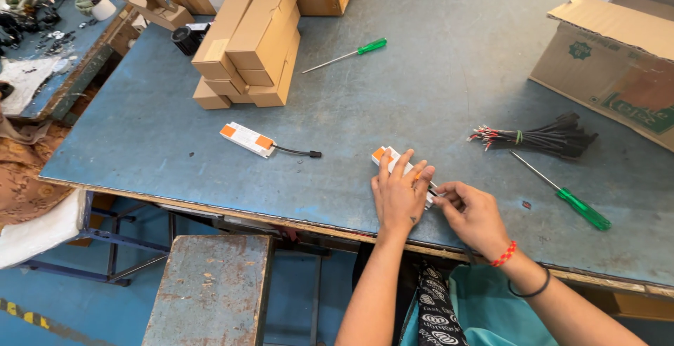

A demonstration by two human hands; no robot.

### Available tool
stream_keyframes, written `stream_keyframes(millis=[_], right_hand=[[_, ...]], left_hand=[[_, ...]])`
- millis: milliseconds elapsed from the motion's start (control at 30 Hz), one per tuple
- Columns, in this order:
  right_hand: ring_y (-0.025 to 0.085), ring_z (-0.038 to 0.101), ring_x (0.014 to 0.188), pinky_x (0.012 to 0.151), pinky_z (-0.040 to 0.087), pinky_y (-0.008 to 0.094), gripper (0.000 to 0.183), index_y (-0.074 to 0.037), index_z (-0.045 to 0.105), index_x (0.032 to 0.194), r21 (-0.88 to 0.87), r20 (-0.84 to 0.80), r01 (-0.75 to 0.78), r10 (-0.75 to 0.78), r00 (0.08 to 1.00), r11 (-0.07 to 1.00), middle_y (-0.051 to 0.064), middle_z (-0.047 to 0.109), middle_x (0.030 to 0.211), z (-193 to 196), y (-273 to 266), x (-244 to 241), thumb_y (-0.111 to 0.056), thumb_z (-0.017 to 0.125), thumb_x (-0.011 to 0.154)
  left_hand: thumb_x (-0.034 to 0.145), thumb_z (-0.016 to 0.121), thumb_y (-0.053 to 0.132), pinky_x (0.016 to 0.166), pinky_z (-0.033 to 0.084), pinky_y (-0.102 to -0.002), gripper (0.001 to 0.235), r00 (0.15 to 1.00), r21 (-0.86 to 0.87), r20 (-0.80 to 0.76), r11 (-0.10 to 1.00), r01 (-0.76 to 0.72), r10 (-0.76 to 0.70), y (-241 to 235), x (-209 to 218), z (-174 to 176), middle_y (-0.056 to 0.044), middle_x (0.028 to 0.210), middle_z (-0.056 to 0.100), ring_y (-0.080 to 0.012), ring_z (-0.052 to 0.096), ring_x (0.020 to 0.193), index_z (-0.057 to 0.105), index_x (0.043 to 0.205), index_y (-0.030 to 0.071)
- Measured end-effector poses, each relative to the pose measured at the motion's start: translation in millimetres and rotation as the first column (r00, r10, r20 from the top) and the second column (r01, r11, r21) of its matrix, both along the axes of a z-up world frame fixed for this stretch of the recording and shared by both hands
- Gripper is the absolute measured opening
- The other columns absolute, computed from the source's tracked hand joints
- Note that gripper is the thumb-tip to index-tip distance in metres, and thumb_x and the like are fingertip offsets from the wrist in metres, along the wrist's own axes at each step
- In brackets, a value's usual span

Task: The person uses a green-handled screwdriver to tighten screws on small white rectangular electronic modules with orange labels. They handle multiple modules one at a time, placing finished units into a cardboard box on the table.

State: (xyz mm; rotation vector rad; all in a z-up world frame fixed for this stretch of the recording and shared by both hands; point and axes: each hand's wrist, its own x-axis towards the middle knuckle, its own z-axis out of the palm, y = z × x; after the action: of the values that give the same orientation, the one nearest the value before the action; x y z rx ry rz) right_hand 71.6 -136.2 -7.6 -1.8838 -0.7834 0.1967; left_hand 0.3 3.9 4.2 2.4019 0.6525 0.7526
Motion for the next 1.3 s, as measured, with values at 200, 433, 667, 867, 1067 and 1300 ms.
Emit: stream_keyframes(millis=[200, 433, 667, 867, 1067, 1300], right_hand=[[0.018, 0.072, 0.067, 0.066, 0.058, 0.033, 0.023, -0.004, 0.074, 0.107, -0.164, 0.069, -0.021, 0.033, 0.997, 0.986, 0.009, 0.078, 0.085, 2, -8, 14, -0.016, 0.073, 0.087], [0.031, 0.070, 0.085, 0.076, 0.056, 0.044, 0.022, -0.010, 0.075, 0.105, -0.311, 0.309, -0.128, 0.227, 0.923, 0.942, 0.009, 0.071, 0.094, 25, -8, 12, -0.020, 0.065, 0.088], [0.029, 0.067, 0.088, 0.076, 0.056, 0.046, 0.020, -0.014, 0.075, 0.090, -0.613, 0.372, 0.028, 0.257, 0.892, 0.790, 0.004, 0.065, 0.092, 39, 7, 5, -0.030, 0.063, 0.089], [0.025, 0.064, 0.093, 0.080, 0.056, 0.043, 0.016, -0.014, 0.076, 0.082, -0.568, 0.425, 0.020, 0.273, 0.863, 0.822, 0.000, 0.066, 0.090, 42, 21, 9, -0.026, 0.066, 0.084], [0.031, 0.063, 0.090, 0.079, 0.055, 0.044, 0.015, -0.008, 0.074, 0.090, -0.447, 0.536, -0.057, 0.318, 0.782, 0.893, 0.007, 0.065, 0.093, 46, 24, 7, -0.016, 0.066, 0.082], [0.032, 0.068, 0.087, 0.079, 0.055, 0.044, 0.023, -0.010, 0.077, 0.104, -0.453, 0.257, -0.175, 0.316, 0.913, 0.874, 0.010, 0.067, 0.099, 41, -11, 12, -0.021, 0.070, 0.085]], left_hand=[[0.099, 0.052, 0.059, 0.108, 0.031, -0.050, 0.052, 0.992, 0.072, 0.116, 0.996, -0.054, 0.045, -3, -2, -2, -0.002, 0.133, 0.066, -0.0355, 0.041, 0.141, 0.081, 0.108, 0.017], [0.093, 0.056, 0.064, 0.106, 0.032, -0.060, 0.059, 0.983, 0.278, 0.157, 0.950, -0.141, 0.100, -6, -8, 2, -0.006, 0.091, 0.071, -0.0306, 0.054, 0.108, 0.078, 0.078, 0.011], [0.098, 0.052, 0.066, 0.093, 0.042, -0.047, 0.064, 0.987, 0.286, 0.162, 0.958, -0.035, -0.013, -5, -8, -5, -0.007, 0.089, 0.067, -0.0299, 0.054, 0.098, 0.070, 0.078, 0.009], [0.100, 0.046, 0.067, 0.092, 0.041, -0.046, 0.064, 0.974, 0.215, 0.223, 0.976, -0.027, -0.023, -3, -8, -5, -0.005, 0.090, 0.069, -0.0288, 0.056, 0.099, 0.072, 0.083, 0.010], [0.102, 0.043, 0.066, 0.093, 0.042, -0.045, 0.064, 0.972, 0.169, 0.237, 0.985, -0.038, -0.003, -2, -8, -1, -0.003, 0.092, 0.071, -0.0269, 0.059, 0.100, 0.072, 0.084, 0.012], [0.103, 0.048, 0.055, 0.091, 0.043, -0.046, 0.053, 0.983, 0.165, 0.180, 0.986, -0.009, -0.021, 2, -8, -12, -0.003, 0.094, 0.071, -0.0291, 0.060, 0.101, 0.071, 0.086, 0.011]])
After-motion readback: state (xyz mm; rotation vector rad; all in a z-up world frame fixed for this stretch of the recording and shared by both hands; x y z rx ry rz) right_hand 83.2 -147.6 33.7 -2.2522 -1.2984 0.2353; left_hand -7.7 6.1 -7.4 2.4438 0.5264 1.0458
